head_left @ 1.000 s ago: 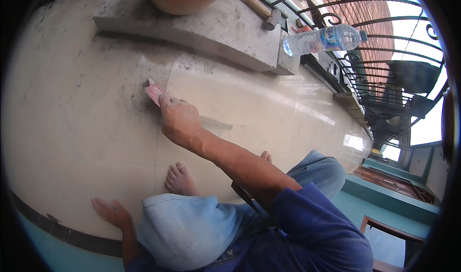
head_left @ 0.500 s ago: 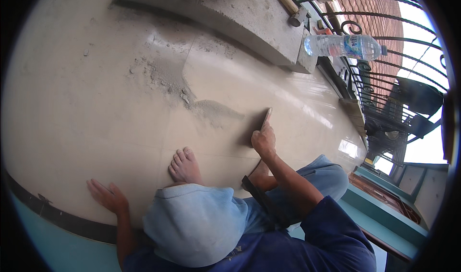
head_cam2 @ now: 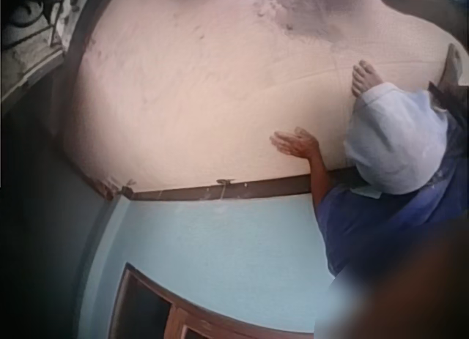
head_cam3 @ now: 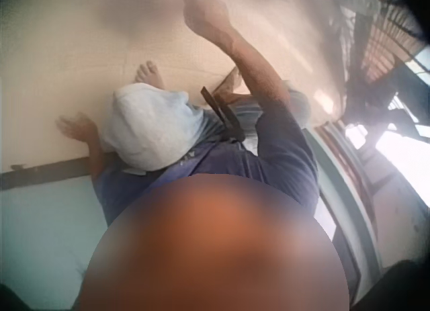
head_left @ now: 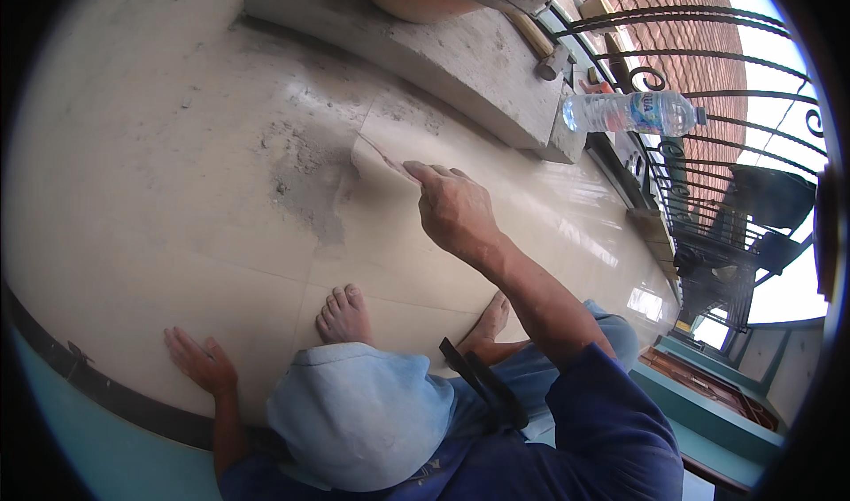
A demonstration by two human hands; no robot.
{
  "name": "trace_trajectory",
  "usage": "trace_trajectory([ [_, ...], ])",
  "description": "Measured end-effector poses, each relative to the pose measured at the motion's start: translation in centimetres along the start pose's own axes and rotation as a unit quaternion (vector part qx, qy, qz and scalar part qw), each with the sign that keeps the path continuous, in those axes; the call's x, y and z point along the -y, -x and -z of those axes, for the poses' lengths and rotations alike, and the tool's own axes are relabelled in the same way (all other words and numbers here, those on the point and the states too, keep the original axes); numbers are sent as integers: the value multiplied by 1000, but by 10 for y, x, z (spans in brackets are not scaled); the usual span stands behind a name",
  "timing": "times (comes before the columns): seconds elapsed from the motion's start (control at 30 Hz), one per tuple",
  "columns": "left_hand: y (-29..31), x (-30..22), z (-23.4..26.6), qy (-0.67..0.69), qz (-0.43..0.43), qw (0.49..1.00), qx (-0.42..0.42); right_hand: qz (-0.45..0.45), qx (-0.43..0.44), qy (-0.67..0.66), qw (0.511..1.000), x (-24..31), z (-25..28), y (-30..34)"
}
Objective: The person scrapes and sweeps debris from a tiled floor using a trowel and a pink sponge. They move a bucket and a rectangular tile to access areas, then scrape dust and small particles into a pile and sweep them toward a doorway.
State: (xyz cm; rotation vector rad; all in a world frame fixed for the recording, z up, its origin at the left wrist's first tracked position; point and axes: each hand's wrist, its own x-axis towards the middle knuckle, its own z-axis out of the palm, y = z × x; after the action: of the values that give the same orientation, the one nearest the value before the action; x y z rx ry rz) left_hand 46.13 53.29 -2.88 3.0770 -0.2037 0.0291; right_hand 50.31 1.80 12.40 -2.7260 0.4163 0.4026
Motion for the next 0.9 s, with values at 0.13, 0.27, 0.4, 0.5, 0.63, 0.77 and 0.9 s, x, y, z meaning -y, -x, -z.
trace_trajectory([
  [0.13,0,-2,-2,4,4,1000,8,-93,-77,130,984,-74,25,-57],
  [0.27,1,-2,-2,-12,16,1000,9,-16,-34,123,992,-84,-1,-69],
  [0.4,-1,-3,1,19,8,1000,7,102,12,85,991,-62,2,-37],
  [0.5,-2,-4,5,16,20,999,20,122,-153,92,976,-59,45,-31],
  [0.63,-1,-5,6,17,16,999,26,-161,-139,181,960,-90,119,-71],
  [0.77,-1,-2,2,6,12,1000,9,-178,-97,186,961,-81,121,-118],
  [0.9,1,-1,1,27,11,999,14,-72,-36,146,986,-39,86,-110],
])
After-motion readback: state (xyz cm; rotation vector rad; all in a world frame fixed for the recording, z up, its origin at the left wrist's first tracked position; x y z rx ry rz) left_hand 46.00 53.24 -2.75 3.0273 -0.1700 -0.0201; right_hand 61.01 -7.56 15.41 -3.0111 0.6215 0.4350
